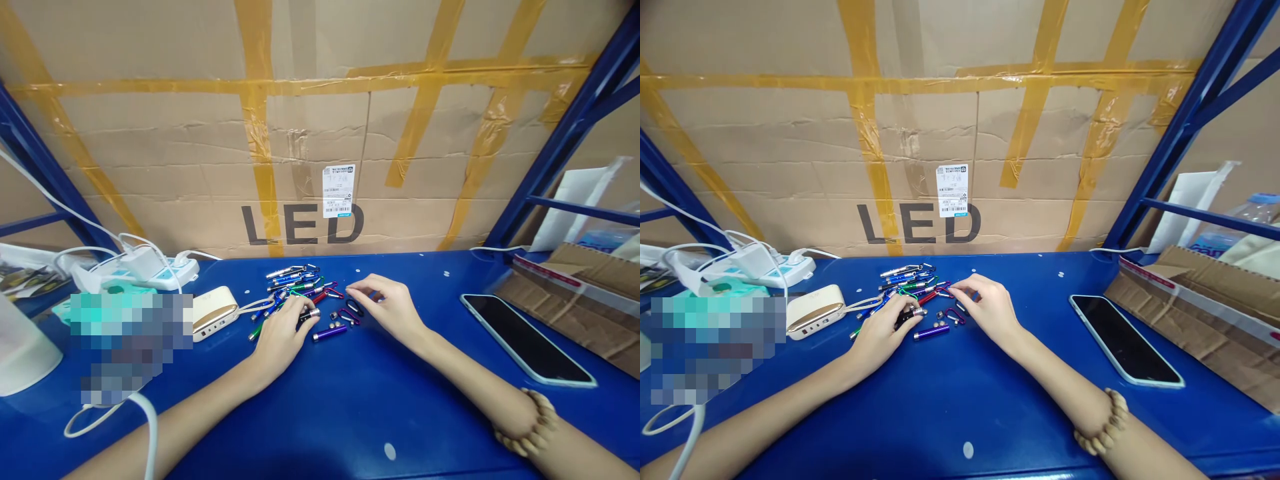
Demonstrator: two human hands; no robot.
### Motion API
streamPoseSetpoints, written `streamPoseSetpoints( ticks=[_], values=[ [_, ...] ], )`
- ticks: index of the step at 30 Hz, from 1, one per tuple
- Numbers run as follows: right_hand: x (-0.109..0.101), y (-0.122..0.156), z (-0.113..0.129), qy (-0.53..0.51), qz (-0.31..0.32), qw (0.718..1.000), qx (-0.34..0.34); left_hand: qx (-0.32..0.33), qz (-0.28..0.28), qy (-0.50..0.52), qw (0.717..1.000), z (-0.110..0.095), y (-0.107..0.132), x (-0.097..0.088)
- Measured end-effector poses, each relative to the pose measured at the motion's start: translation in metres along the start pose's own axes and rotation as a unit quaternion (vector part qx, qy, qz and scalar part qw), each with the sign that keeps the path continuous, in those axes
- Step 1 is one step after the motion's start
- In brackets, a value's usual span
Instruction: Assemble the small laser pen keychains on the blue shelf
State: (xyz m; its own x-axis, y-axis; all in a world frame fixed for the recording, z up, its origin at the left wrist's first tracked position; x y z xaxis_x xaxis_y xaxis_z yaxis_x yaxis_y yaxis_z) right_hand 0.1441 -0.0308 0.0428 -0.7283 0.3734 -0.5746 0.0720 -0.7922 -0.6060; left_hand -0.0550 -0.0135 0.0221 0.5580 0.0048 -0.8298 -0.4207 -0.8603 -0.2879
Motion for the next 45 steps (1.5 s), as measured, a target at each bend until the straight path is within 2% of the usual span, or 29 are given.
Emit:
streamPoseSetpoints(
  ticks=[5,10,17,25,31,36,45],
  values=[
    [0.002,0.002,-0.004,0.058,0.033,0.997,-0.047,0.034,-0.007,-0.003,0.999,0.008,-0.004,0.003],
    [0.001,0.002,-0.003,0.073,0.049,0.995,-0.049,0.099,-0.009,0.031,0.995,0.011,-0.006,0.003],
    [0.002,0.003,-0.003,0.072,0.073,0.993,-0.055,0.192,-0.025,0.029,0.981,0.008,-0.002,-0.002],
    [0.002,0.002,-0.002,0.094,0.093,0.991,-0.033,0.159,-0.049,0.06,0.984,0.001,0.0,0.001],
    [0.008,0.003,-0.003,0.111,0.163,0.98,-0.02,0.262,0.052,0.084,0.96,-0.011,0.008,0.002],
    [0.008,0.004,-0.004,0.108,0.179,0.978,-0.021,0.273,0.076,0.056,0.957,-0.013,0.008,0.001],
    [0.002,0.002,-0.002,0.138,0.162,0.977,-0.019,0.253,0.04,-0.008,0.967,-0.009,0.007,0.004]
  ],
)
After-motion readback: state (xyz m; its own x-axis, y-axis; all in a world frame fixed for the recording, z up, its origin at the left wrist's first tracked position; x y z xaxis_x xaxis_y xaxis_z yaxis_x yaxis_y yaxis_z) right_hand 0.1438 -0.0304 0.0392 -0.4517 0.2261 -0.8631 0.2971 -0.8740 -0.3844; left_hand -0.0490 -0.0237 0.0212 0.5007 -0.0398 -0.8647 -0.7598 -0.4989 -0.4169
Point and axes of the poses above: each hand's wrist, its own y-axis away from the middle knuckle, its own x-axis out of the palm, z = x × y, the point moved 2 cm from there along -y, towards the middle knuckle, and after that the axes turned 4 degrees about -y, right-handed, at the moved point
